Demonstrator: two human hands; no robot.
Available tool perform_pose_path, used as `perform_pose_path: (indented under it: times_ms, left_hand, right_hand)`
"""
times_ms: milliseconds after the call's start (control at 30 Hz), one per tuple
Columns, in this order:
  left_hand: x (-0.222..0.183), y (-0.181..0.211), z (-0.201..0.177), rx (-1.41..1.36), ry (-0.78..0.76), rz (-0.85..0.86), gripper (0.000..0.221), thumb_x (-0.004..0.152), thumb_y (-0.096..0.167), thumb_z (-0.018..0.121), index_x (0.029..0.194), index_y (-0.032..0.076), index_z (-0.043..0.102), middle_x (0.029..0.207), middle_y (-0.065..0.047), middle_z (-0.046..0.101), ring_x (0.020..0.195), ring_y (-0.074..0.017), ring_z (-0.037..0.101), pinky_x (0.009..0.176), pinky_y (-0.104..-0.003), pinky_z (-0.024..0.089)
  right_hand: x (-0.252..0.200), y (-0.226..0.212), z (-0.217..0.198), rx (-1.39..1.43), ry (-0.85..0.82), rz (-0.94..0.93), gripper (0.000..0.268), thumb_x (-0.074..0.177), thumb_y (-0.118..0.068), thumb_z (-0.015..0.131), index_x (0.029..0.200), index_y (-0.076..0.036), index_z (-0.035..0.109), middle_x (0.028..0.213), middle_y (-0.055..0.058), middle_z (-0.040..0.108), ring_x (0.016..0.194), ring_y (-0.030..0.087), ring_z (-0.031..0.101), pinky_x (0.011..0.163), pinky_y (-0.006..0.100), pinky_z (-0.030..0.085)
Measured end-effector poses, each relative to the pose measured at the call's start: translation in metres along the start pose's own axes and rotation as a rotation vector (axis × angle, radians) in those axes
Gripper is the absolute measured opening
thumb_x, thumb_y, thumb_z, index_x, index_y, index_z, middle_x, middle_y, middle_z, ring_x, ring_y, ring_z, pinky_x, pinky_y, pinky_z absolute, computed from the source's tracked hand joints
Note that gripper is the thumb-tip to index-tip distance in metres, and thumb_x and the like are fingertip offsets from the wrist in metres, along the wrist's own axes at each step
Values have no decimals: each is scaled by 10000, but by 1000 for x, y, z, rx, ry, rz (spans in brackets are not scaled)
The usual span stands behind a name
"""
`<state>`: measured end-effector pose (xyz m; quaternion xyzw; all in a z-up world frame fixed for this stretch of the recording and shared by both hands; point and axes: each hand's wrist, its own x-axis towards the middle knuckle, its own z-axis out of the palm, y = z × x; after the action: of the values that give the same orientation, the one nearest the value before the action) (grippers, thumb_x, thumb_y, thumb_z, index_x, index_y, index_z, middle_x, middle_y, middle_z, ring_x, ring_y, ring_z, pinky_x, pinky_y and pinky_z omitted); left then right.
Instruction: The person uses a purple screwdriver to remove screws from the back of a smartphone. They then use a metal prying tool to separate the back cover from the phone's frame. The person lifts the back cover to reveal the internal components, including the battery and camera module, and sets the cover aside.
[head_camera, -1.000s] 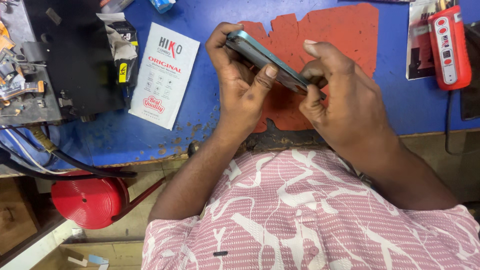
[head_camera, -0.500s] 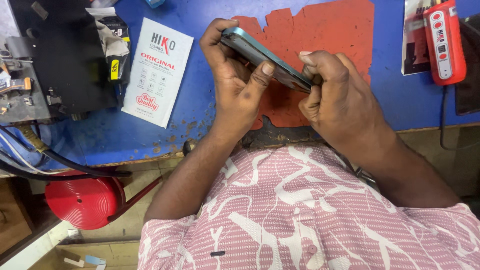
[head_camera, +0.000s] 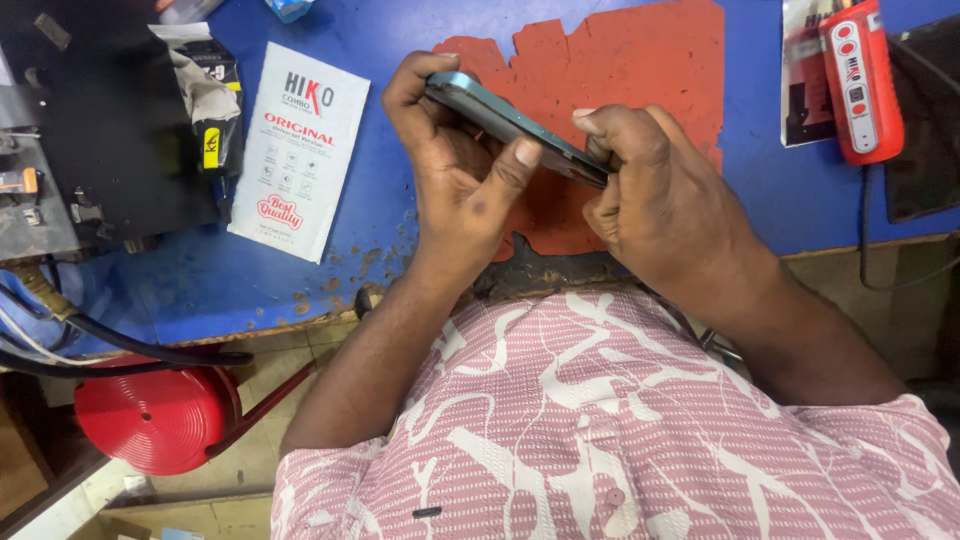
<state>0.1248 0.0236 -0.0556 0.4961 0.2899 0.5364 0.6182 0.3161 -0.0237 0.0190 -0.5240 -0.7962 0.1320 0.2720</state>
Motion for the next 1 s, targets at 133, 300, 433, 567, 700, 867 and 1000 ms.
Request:
perform_pose_path:
  times_ms: [133, 300, 433, 567, 700, 867, 1000]
  left_hand:
    - [0, 2, 1, -11, -1, -5, 849, 980, 119, 906, 1505, 196, 244, 1166, -32, 435, 1021, -127, 524, 947, -290, 502]
    - [-2, 12, -7, 38, -14, -77, 840, 980, 92, 900, 1491, 193, 241, 1314, -71, 434, 1164, -167, 526, 980, -341, 550]
    - [-9, 26, -22, -22, -78, -99, 802, 955, 52, 870, 1454, 202, 260, 1450, -122, 406, 1328, -267, 517, 1079, -401, 536]
    - [-14, 25, -27, -219, -131, -10, 731, 891, 27, 849, 1342, 230, 311, 1514, -154, 390, 1447, -366, 425, 1165, -498, 484]
    - [-14, 21, -29, -219, -142, 70, 701, 849, 23, 852, 1256, 256, 331, 1449, -140, 421, 1457, -389, 407, 1247, -535, 400]
    - [-15, 23, -28, -249, -132, 82, 731, 820, 68, 905, 1249, 268, 347, 1454, -123, 432, 1446, -382, 422, 1263, -538, 376]
    - [-15, 22, -32, -275, -129, 78, 752, 793, 76, 925, 1247, 267, 356, 1454, -119, 443, 1439, -381, 432, 1240, -536, 404]
  right_hand:
    - [-2, -5, -2, 44, 10, -4, 665, 928, 181, 638, 1470, -5, 301, 1046, 155, 604, 927, 300, 645, 739, 387, 549]
    - [-16, -3, 2, 205, 60, 22, 629, 978, 107, 702, 1457, 2, 308, 1115, 171, 667, 1059, 260, 712, 904, 354, 606]
    - [-30, 7, 7, 489, 83, 173, 494, 1049, 85, 653, 1452, 9, 377, 1159, 173, 685, 1136, 231, 730, 979, 309, 627]
    - [-40, 12, 16, 767, 153, 332, 309, 1008, 53, 638, 1283, 52, 495, 1164, 176, 660, 1120, 224, 696, 947, 311, 620]
    - [-41, 16, 17, 776, 178, 209, 199, 1065, 9, 643, 1239, 46, 553, 1188, 176, 653, 1149, 201, 705, 999, 309, 639]
    - [-38, 13, 11, 776, 250, 220, 161, 1023, -27, 657, 1145, 46, 580, 1171, 178, 645, 1098, 197, 689, 951, 304, 620]
    - [-40, 10, 8, 775, 264, 228, 153, 1021, -48, 666, 1120, 45, 594, 1161, 170, 657, 1079, 180, 696, 923, 276, 618]
